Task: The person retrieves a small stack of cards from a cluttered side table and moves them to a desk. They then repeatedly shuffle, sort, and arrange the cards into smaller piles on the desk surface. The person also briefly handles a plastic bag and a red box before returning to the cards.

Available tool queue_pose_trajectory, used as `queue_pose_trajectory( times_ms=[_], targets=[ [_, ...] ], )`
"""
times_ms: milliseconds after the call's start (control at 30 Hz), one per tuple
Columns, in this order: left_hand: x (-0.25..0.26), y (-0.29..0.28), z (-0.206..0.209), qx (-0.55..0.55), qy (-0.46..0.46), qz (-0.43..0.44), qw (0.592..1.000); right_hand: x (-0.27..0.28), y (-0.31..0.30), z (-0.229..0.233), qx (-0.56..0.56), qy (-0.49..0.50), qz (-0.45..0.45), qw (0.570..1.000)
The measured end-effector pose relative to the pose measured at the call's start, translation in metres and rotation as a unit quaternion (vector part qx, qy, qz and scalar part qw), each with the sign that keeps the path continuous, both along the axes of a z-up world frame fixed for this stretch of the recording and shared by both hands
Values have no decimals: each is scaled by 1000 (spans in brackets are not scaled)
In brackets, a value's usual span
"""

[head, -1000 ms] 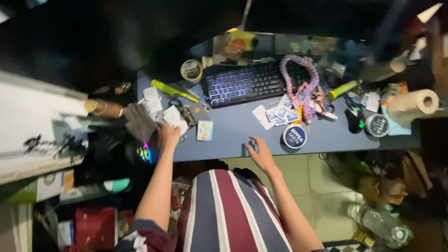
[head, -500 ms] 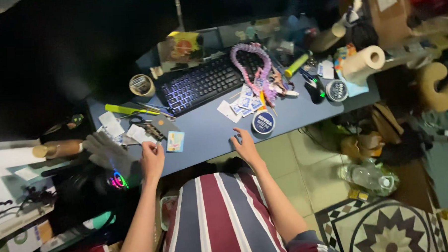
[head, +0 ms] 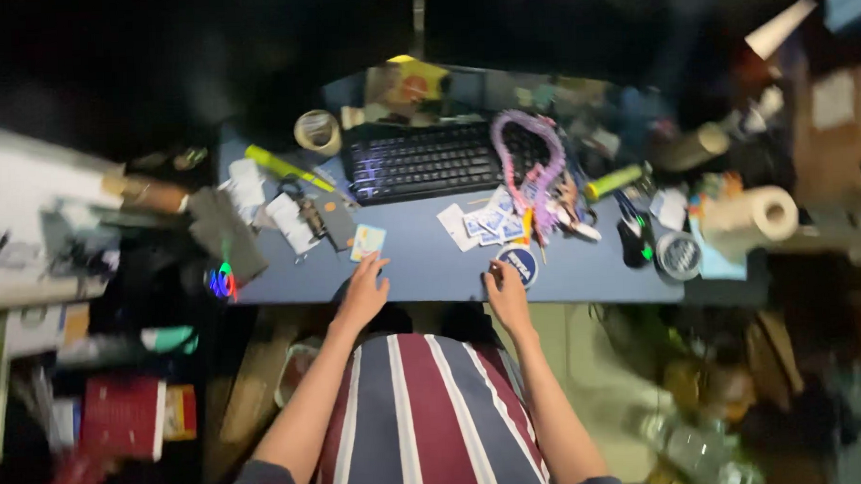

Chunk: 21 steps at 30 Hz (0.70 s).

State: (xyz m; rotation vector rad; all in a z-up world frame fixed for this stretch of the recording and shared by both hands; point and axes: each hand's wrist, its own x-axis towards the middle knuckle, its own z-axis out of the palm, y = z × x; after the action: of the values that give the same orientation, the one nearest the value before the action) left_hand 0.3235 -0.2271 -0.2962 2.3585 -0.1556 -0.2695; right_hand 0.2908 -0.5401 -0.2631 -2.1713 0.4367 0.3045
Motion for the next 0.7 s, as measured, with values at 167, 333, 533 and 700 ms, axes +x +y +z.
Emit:
queue_pose_trajectory(
  times_ms=[167, 333, 533, 700],
  targets=[
    [-33, -28, 34, -34, 54, 99, 993, 25, -5, 1, 9, 9, 120, 993],
    [-77, -27, 42, -34, 105, 228, 968, 50, 16, 10, 31, -13, 247, 968],
    [-157, 4, 45, -94, 49, 415, 904, 67, 58, -1, 22, -60, 380, 923],
    [-228, 23, -7, -72, 5, 561, 825, 80, 96, -5, 42, -77, 458, 885]
  ],
)
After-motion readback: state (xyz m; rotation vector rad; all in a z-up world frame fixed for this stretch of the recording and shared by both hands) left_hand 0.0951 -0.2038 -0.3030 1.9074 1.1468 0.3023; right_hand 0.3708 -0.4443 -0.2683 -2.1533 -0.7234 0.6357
